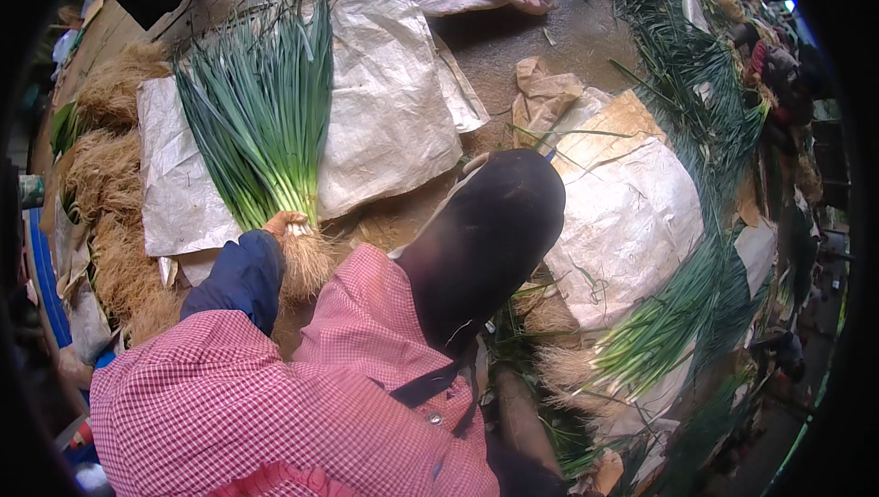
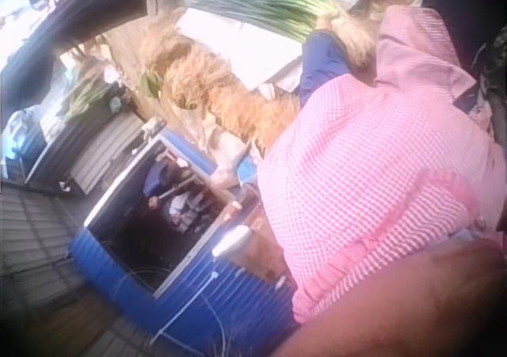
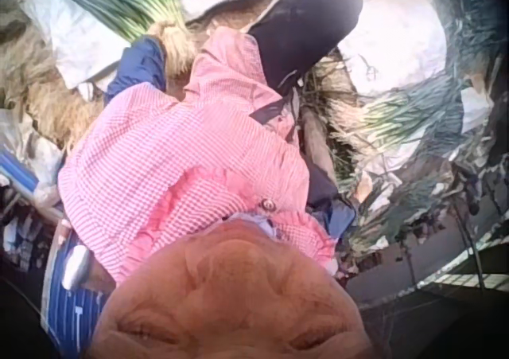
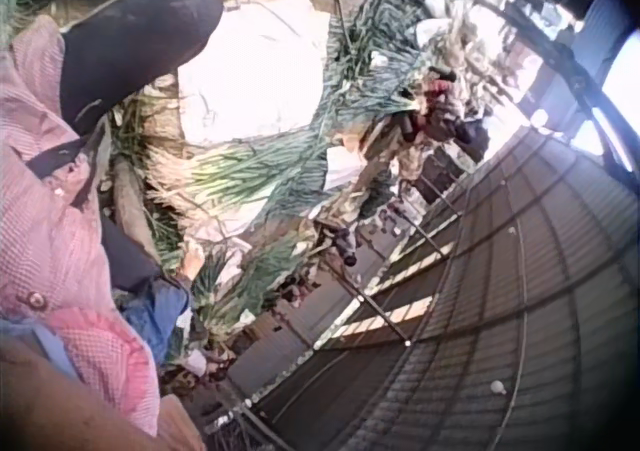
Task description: The person cleans and peels scallions by hand, gathers them into a bundle, and sets the bundle aside.
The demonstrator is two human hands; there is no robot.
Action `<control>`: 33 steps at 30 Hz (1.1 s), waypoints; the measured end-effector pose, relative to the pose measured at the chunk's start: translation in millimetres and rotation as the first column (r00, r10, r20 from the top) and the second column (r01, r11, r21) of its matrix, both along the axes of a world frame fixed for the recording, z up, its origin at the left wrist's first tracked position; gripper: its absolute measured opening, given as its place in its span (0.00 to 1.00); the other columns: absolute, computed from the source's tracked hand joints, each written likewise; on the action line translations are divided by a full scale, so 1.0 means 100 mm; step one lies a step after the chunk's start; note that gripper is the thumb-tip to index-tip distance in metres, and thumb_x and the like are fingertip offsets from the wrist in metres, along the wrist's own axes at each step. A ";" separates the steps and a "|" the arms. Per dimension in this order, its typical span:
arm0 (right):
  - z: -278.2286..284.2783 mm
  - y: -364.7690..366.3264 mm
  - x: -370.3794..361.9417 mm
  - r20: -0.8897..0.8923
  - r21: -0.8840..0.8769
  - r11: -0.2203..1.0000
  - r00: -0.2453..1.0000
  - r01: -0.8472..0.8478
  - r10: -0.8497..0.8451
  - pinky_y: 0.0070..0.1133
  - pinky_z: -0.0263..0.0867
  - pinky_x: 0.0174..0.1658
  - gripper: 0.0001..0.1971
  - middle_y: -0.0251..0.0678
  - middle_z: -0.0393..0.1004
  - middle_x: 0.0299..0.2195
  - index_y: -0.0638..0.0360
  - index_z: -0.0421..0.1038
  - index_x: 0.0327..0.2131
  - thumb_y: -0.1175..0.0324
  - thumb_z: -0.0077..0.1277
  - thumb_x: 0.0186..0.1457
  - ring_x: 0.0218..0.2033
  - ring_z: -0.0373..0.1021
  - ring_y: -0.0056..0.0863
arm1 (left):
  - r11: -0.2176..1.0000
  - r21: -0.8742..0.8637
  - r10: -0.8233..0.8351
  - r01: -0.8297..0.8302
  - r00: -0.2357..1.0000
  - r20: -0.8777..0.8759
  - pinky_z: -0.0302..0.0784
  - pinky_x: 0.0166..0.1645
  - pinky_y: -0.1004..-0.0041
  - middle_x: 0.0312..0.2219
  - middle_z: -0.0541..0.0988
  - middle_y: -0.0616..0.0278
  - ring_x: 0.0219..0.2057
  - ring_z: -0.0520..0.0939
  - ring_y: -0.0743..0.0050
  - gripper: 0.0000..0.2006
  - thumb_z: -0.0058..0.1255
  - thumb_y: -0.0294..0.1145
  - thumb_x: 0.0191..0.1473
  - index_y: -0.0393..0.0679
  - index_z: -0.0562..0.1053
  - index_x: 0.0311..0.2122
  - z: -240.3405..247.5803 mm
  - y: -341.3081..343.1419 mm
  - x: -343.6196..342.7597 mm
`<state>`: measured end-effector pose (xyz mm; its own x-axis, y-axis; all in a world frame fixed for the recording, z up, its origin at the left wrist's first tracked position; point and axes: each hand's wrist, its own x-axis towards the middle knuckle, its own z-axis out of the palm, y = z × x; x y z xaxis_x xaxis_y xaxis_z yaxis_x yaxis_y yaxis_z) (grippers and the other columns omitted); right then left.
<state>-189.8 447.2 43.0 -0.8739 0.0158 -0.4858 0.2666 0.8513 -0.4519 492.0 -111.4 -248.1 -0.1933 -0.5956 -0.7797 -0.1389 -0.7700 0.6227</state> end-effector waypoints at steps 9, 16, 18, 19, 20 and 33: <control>-0.32 -1.76 0.67 -0.040 0.048 0.792 0.791 -0.608 0.610 0.26 0.63 0.39 0.14 0.48 0.72 0.31 0.62 0.70 0.37 0.65 0.48 0.47 0.35 0.70 0.40 | 0.942 -0.335 0.235 0.005 0.706 0.668 0.67 0.44 0.70 0.35 0.73 0.47 0.37 0.74 0.60 0.23 0.53 0.27 0.37 0.27 0.65 0.42 0.29 -0.30 0.16; -0.59 -0.73 -0.47 -0.698 0.262 0.955 0.711 0.140 0.087 0.31 0.63 0.40 0.11 0.49 0.71 0.34 0.64 0.69 0.33 0.69 0.45 0.46 0.36 0.68 0.44 | 0.583 -0.810 -0.132 0.063 0.991 -0.017 0.58 0.53 0.75 0.46 0.68 0.60 0.48 0.67 0.72 0.20 0.45 0.28 0.50 0.39 0.63 0.50 2.93 -0.46 -2.91; -0.69 -0.75 -0.67 -0.318 0.184 0.977 0.947 0.107 -0.044 0.34 0.62 0.41 0.14 0.53 0.70 0.32 0.66 0.68 0.33 0.65 0.46 0.45 0.36 0.67 0.48 | 0.460 -0.883 -0.374 0.096 0.923 -0.094 0.61 0.51 0.75 0.42 0.71 0.58 0.45 0.69 0.71 0.17 0.41 0.24 0.51 0.37 0.64 0.48 3.67 0.10 -3.73; -0.63 -0.88 -0.65 -0.412 0.231 0.972 0.910 0.050 0.051 0.35 0.62 0.39 0.16 0.53 0.70 0.32 0.65 0.68 0.32 0.60 0.46 0.46 0.36 0.67 0.49 | 0.421 -0.887 -0.549 0.188 0.832 -0.084 0.62 0.50 0.73 0.39 0.71 0.57 0.41 0.71 0.70 0.14 0.42 0.25 0.50 0.36 0.66 0.43 3.81 0.32 -4.05; -0.59 -1.02 -0.55 -0.555 0.151 0.989 0.828 0.008 0.078 0.35 0.63 0.37 0.16 0.52 0.71 0.30 0.64 0.67 0.33 0.59 0.46 0.47 0.35 0.67 0.49 | 0.510 -0.842 -0.679 0.174 0.682 -0.271 0.64 0.47 0.72 0.35 0.71 0.58 0.37 0.72 0.71 0.09 0.45 0.26 0.47 0.37 0.66 0.36 3.90 0.64 -4.42; -0.83 -1.60 0.53 -0.443 -0.364 0.928 0.891 -0.078 -0.099 0.25 0.58 0.23 0.18 0.43 0.65 0.17 0.67 0.66 0.27 0.56 0.45 0.54 0.19 0.62 0.31 | 0.442 -0.332 -0.870 0.833 0.309 -0.384 0.70 0.26 0.80 0.24 0.73 0.62 0.22 0.73 0.79 0.06 0.49 0.25 0.50 0.42 0.63 0.29 2.49 2.67 -5.38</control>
<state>-137.1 286.9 -39.7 -0.9972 -0.0731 -0.0170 -0.0305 0.6014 -0.7984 -46.3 155.1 0.5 -0.9138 0.0744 -0.3994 -0.3985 -0.3553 0.8455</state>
